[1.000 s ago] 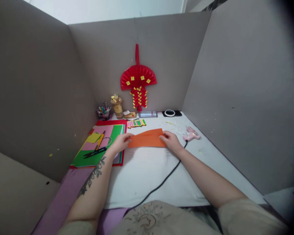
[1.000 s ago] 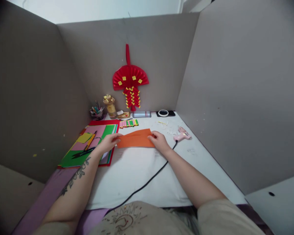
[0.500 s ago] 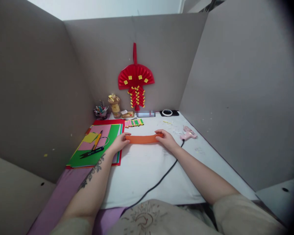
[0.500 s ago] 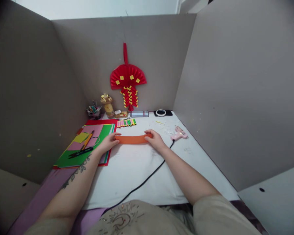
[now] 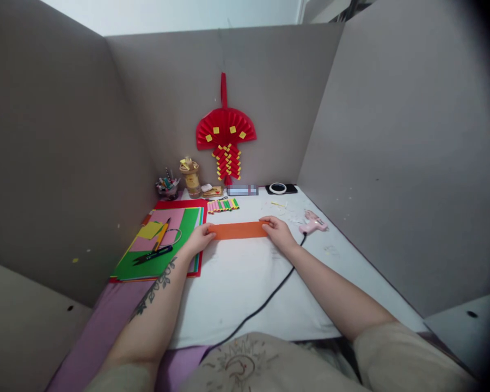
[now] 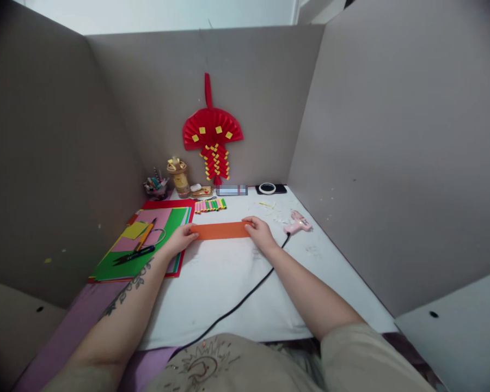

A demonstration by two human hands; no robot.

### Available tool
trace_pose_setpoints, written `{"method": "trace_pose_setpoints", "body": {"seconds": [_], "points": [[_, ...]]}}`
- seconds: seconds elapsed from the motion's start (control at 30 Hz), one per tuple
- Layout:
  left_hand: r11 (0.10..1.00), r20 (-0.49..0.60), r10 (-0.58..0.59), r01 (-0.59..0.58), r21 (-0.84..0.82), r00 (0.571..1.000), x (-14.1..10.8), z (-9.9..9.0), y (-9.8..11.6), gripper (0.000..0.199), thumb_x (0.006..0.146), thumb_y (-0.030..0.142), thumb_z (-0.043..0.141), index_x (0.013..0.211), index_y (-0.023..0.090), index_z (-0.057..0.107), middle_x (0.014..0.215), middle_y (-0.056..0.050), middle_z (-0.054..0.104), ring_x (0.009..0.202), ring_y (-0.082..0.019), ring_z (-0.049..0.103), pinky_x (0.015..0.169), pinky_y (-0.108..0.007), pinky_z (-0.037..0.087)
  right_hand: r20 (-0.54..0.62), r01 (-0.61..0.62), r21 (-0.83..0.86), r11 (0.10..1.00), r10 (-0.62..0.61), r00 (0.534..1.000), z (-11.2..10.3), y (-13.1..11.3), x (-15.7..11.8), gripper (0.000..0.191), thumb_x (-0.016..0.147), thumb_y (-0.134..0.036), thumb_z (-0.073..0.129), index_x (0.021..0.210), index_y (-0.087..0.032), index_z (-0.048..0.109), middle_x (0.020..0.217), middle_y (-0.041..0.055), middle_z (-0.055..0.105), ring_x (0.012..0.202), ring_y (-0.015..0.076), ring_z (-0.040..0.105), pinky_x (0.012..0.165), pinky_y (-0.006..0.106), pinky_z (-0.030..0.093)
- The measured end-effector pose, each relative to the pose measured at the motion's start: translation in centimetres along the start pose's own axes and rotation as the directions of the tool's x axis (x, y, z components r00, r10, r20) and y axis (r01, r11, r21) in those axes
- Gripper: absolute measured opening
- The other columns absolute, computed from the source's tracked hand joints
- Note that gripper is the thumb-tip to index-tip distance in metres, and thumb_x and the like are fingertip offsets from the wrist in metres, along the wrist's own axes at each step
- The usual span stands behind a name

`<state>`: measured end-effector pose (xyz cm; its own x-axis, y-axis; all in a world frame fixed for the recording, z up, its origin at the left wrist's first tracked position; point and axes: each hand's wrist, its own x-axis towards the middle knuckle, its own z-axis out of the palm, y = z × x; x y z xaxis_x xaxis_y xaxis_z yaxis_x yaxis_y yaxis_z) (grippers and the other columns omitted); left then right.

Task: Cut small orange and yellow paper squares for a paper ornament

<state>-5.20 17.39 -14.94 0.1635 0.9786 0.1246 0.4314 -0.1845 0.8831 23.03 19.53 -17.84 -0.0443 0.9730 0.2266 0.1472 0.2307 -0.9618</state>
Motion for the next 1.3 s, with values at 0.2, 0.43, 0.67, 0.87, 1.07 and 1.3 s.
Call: {"method": "trace_pose_setpoints", "body": {"seconds": [0.2, 0.43, 0.67, 0.87, 1.07, 1.3], "points": [[0.999, -0.049, -0.019, 0.018, -0.027, 0.999, 0.1, -0.5, 0.5, 0.024, 0.064, 0.035, 0.062, 0.077, 0.014, 0.06, 0.072, -0.002, 0.063, 0.072, -0.019, 0.059, 0.064, -0.028, 0.045, 0.006, 0.042, -0.114, 0.993, -0.041, 0.999, -0.4, -1.0, -0.1, 0.028, 0.07, -0.027, 0.051, 0.094, -0.018, 0.064, 0.09, 0.0041, 0.067, 0.082, 0.0171, 0.06, 0.075, 0.029, 0.046], [0.936, -0.312, -0.15, 0.033, -0.35, 0.938, 0.7, -1.5, 0.4, 0.044, 0.059, 0.037, 0.07, 0.094, 0.015, 0.055, 0.072, -0.001, 0.061, 0.067, -0.015, 0.059, 0.061, -0.025, 0.046, 0.103, 0.021, -0.248, 0.968, 0.005, 0.995, 0.0, -2.5, -1.3, 0.017, 0.066, -0.023, 0.053, 0.077, -0.019, 0.065, 0.067, -0.0001, 0.064, 0.061, 0.0142, 0.055, 0.056, 0.024, 0.042], [0.587, -0.129, -0.281, 0.064, -0.807, 0.951, -0.2, 3.2, 2.8, 0.038, 0.063, 0.028, 0.07, 0.096, 0.019, 0.053, 0.087, -0.003, 0.064, 0.075, -0.013, 0.062, 0.075, -0.03, 0.051, 0.093, -0.201, 0.137, 0.97, 0.19, 0.977, 2.3, -3.4, -2.2, 0.015, 0.061, -0.025, 0.06, 0.074, -0.017, 0.06, 0.057, -0.0003, 0.061, 0.049, 0.0119, 0.053, 0.049, 0.024, 0.041], [0.477, -0.095, -0.195, 0.009, -0.879, 0.976, -1.4, 5.5, 5.0, 0.037, 0.07, 0.034, 0.063, 0.101, 0.013, 0.058, 0.111, -0.013, 0.063, 0.104, -0.026, 0.059, 0.09, -0.039, 0.047, 0.282, -0.336, 0.26, 0.905, 0.262, 0.923, 4.1, -3.6, -3.9, 0.02, 0.061, -0.029, 0.066, 0.074, -0.017, 0.058, 0.065, 0.0015, 0.064, 0.052, 0.0119, 0.056, 0.051, 0.024, 0.044], [0.602, -0.108, -0.088, -0.033, -0.798, 0.99, -2.1, 4.1, 6.2, 0.046, 0.068, 0.039, 0.068, 0.104, 0.012, 0.058, 0.115, -0.017, 0.061, 0.105, -0.032, 0.058, 0.087, -0.046, 0.048, 0.364, -0.111, 0.059, 0.992, 0.082, 0.928, 4.9, -3.4, -4.8, 0.015, 0.069, -0.03, 0.06, 0.077, -0.017, 0.059, 0.073, 0.0002, 0.065, 0.065, 0.0136, 0.058, 0.063, 0.026, 0.046], [0.833, -0.019, 0.096, -0.09, -0.547, 0.995, -3.4, 3.0, 7.9, 0.041, 0.073, 0.042, 0.066, 0.101, 0.012, 0.063, 0.106, -0.015, 0.065, 0.096, -0.029, 0.061, 0.083, -0.041, 0.049, 0.336, 0.092, -0.062, 0.994, -0.066, 0.94, 5.5, -3.7, -5.1, 0.025, 0.075, -0.026, 0.054, 0.098, -0.021, 0.06, 0.097, 0.0029, 0.066, 0.09, 0.0183, 0.059, 0.08, 0.031, 0.046]]}}
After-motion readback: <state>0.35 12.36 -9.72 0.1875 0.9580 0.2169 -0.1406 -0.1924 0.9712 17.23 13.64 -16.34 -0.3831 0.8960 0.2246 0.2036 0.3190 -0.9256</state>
